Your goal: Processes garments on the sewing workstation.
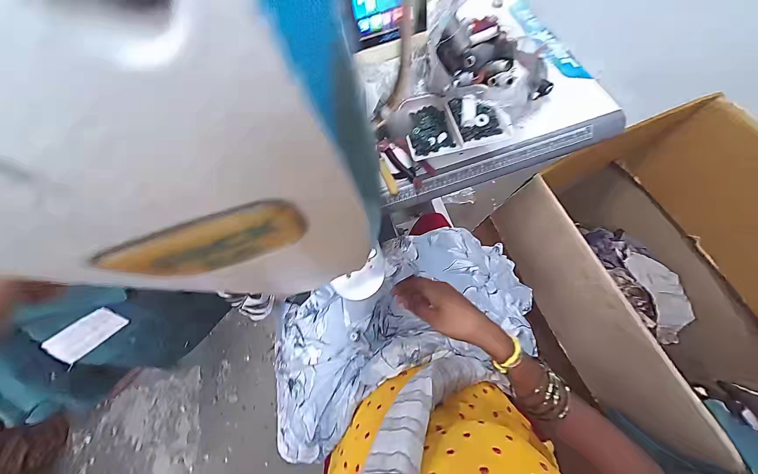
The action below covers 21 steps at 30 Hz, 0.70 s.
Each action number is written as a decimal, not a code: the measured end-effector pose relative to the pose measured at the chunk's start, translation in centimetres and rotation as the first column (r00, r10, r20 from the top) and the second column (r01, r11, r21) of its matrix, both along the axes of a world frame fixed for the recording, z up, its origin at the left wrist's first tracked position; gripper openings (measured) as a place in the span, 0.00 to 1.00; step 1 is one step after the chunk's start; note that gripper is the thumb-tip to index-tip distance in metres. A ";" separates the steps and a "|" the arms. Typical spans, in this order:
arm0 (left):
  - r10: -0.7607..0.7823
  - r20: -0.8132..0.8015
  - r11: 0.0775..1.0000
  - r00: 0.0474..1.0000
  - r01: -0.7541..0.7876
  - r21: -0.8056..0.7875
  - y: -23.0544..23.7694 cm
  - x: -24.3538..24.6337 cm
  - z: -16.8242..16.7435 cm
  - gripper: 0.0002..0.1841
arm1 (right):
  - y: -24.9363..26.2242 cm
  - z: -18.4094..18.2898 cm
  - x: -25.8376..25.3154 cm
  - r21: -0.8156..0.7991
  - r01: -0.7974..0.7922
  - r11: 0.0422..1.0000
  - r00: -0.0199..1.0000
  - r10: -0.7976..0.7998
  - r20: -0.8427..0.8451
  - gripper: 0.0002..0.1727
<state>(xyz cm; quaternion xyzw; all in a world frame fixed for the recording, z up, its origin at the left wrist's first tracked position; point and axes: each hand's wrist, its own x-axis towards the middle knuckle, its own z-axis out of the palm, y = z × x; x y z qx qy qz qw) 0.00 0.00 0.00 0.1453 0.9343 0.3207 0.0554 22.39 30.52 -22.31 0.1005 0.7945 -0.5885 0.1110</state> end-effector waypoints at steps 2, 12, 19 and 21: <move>-0.471 0.080 0.840 0.878 0.475 -0.264 -2.7 0.4 -7.0 0.19 | -0.4 -0.1 -1.2 0.050 -0.143 0.988 0.989 0.141 0.040 0.20; -0.658 0.157 0.733 0.737 0.674 -0.094 5.2 14.0 -26.4 0.13 | -0.2 0.7 -2.9 0.211 -0.232 0.950 0.968 0.247 -0.047 0.18; -0.489 0.406 0.863 0.772 0.495 0.099 5.2 12.3 -24.5 0.15 | 3.2 0.8 -0.4 0.156 -0.014 0.988 1.000 0.018 -0.022 0.19; -0.375 0.534 0.926 0.758 0.331 0.180 4.7 12.4 -23.6 0.15 | 3.0 0.3 0.5 0.119 0.017 0.993 1.000 -0.015 -0.012 0.19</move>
